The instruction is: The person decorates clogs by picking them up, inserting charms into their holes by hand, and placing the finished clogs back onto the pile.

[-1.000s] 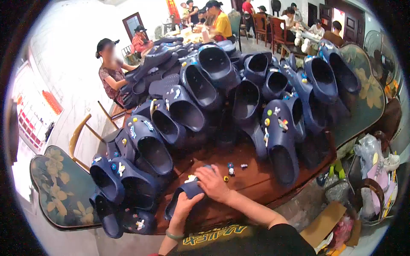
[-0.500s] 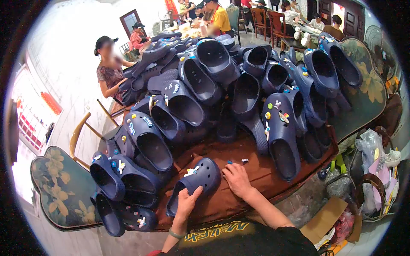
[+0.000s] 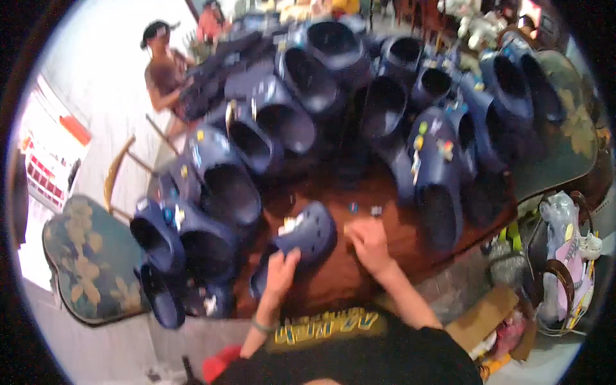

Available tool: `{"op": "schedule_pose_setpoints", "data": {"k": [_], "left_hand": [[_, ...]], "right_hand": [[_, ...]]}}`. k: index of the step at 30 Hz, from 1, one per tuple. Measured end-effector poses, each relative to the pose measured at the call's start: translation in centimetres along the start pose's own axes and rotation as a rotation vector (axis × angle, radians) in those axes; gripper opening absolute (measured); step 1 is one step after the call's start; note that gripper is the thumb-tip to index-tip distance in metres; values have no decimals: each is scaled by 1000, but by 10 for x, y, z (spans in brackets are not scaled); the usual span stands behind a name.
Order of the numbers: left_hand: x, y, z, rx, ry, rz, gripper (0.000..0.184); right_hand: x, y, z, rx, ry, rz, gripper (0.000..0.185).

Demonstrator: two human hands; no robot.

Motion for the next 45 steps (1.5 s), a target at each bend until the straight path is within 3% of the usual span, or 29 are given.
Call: {"op": "schedule_pose_setpoints", "data": {"k": [1, 3, 4, 6, 9, 13, 20, 23, 26, 32, 38, 42, 45], "left_hand": [[11, 2, 8, 142, 340, -451, 19], [28, 4, 14, 104, 428, -506, 22], [21, 0, 12, 121, 372, -455, 23], [29, -5, 5, 51, 103, 71, 31], [19, -5, 1, 25, -207, 239, 38], [14, -2, -2, -34, -57, 380, 37], [16, -3, 0, -9, -118, 428, 38], [20, -2, 1, -5, -143, 477, 39], [16, -1, 1, -3, -133, 485, 39], [21, -1, 2, 12, -105, 405, 40], [-9, -3, -3, 7, -185, 336, 27], [-13, -2, -1, 63, -264, 296, 27], [-15, -1, -1, 11, -210, 276, 28]], "right_hand": [[5, 0, 2, 0, -3, -14, 8], [11, 6, -3, 14, 19, -35, 9], [16, 10, -4, 49, 27, -25, 10], [26, 21, -6, 4, -31, -13, 14], [38, 38, -1, 12, -49, -84, 19], [59, 53, 9, 24, -265, -123, 26], [70, 59, 22, 102, -389, -215, 34], [72, 61, 33, 177, -334, -196, 37], [72, 52, 40, 296, -306, 121, 43], [71, 55, 43, 386, -331, 218, 47], [71, 56, 44, 406, -307, 226, 45], [57, 26, 22, 330, -196, 80, 40], [17, 0, 9, 112, -46, 298, 29]]}}
Point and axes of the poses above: each hand's wrist, its own z-axis away from the middle knuckle, its own y-axis out of the palm, x = y × z, the point moved 5 cm from there along -z, towards the middle knuckle, and after that the axes turned 9 degrees about y, right-handed, at the moved point
